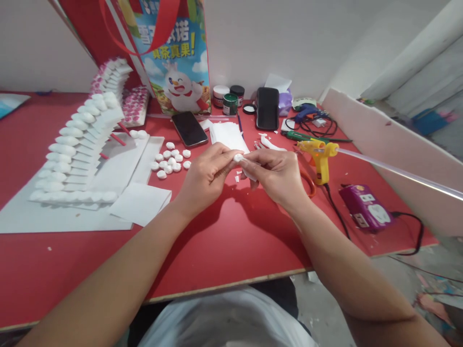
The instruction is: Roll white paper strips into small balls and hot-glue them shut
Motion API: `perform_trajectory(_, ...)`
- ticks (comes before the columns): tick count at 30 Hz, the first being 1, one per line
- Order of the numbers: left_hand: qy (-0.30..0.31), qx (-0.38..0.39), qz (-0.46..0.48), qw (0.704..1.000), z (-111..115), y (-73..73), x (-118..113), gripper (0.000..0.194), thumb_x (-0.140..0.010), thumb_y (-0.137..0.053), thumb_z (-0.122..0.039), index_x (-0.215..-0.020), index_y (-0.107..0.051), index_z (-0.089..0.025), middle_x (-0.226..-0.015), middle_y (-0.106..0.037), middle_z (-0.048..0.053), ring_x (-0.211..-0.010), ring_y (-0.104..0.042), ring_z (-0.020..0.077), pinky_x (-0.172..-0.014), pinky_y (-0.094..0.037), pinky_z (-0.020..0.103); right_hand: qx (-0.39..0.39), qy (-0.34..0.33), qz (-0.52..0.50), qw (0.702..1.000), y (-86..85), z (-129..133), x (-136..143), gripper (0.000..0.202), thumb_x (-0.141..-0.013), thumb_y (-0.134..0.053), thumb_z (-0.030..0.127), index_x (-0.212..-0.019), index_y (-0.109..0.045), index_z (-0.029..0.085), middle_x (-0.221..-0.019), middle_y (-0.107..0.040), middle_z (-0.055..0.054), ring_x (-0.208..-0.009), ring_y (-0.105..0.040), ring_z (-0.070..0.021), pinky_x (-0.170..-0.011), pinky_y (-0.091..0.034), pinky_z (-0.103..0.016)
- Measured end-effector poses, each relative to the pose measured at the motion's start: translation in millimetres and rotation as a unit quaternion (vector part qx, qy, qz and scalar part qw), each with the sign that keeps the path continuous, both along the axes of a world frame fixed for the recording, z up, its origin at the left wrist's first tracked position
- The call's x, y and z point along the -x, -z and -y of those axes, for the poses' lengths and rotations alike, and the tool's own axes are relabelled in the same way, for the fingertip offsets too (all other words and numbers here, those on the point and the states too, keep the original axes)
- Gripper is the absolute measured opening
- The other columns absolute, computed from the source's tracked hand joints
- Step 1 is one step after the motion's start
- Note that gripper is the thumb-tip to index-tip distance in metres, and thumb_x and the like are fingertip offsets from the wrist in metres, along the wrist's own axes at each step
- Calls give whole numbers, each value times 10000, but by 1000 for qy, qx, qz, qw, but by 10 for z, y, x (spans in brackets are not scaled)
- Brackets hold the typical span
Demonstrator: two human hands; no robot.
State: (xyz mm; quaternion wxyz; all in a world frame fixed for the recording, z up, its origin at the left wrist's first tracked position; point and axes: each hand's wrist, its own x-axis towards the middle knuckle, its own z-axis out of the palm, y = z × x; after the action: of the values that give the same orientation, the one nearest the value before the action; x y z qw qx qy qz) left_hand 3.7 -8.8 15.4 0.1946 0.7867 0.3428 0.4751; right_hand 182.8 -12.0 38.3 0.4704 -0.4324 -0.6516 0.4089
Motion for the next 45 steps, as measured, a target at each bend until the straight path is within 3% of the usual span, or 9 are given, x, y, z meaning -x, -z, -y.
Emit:
perform_trajectory(10, -17, 57, 52, 997, -9, 11, -16, 225, -1037, -563, -314, -1032, -747, -186, -955, -698, 55, -885, -637, 180, -861, -506, 300, 78, -26, -45, 996, -16, -15, 21, 468, -790, -815, 604, -724, -722, 150, -599, -664, 0, -428, -549, -90, -464, -503, -239)
perform_trajectory(16, -34, 108, 87, 990, -27, 13, 7, 170, -1001, -596, -288, -967, -720, -176, -932, -695, 46, -857, -644, 180, -831, -516, 298, 239, -61, -129, 960, 0, -114, -18, 605, -868, -642, 747, -835, -705, 147, -665, -719, -69, -534, -702, -184, -554, -624, -317)
perform_trajectory(19, -37, 113, 82, 990, -43, 29, 23, 173, -994, -597, -283, -956, -724, -173, -939, -698, 48, -855, -643, 179, -842, -514, 304, 275, -90, -151, 945, 9, -128, -8, 561, -880, -670, 701, -960, -698, 147, -743, -749, -76, -588, -733, -199, -589, -650, -346)
perform_trajectory(23, -49, 112, 77, 990, -60, 56, 26, 193, -986, -603, -306, -948, -744, -179, -906, -698, 47, -839, -638, 186, -808, -515, 307, 192, -48, -101, 975, 39, -90, 38, 465, -771, -877, 500, -1008, -678, 153, -770, -748, -28, -597, -736, -171, -570, -630, -282)
perform_trajectory(25, -50, 108, 80, 990, -63, 71, 16, 198, -979, -617, -315, -951, -762, -183, -912, -710, 54, -856, -642, 193, -806, -515, 310, 161, -37, -60, 984, 65, -75, 55, 462, -753, -886, 502, -960, -669, 151, -762, -750, -28, -571, -727, -160, -542, -610, -262)
perform_trajectory(29, -54, 105, 89, 989, -41, 84, -26, 235, -983, -626, -365, -966, -792, -199, -939, -731, 59, -855, -650, 195, -797, -520, 308, 111, -31, -7, 993, 119, -59, 56, 489, -826, -765, 633, -825, -640, 160, -697, -734, -25, -484, -679, -137, -477, -556, -246)
perform_trajectory(34, -84, 78, 84, 990, 10, 98, -93, 265, -1008, -602, -392, -1005, -796, -212, -930, -715, 54, -865, -645, 190, -816, -519, 303, 5, 6, 66, 998, 138, -6, 57, 417, -976, -643, 513, -745, -658, 166, -582, -666, 6, -455, -640, -112, -511, -509, -229)
perform_trajectory(40, -119, 19, 56, 991, 24, 176, -157, 295, -1038, -560, -357, -1120, -783, -182, -948, -696, 60, -865, -648, 174, -832, -511, 293, -15, -8, 71, 997, 141, 21, 72, 343, -1010, -601, 430, -796, -653, 168, -667, -693, -2, -487, -669, -118, -555, -534, -244)
perform_trajectory(45, -83, 42, 61, 994, 22, 158, -133, 301, -1028, -581, -379, -1161, -782, -198, -971, -719, 61, -881, -667, 173, -836, -519, 297, -10, 0, 82, 997, 130, -16, 9, 330, -1006, -597, 443, -832, -661, 170, -719, -720, -17, -499, -668, -118, -542, -537, -244)
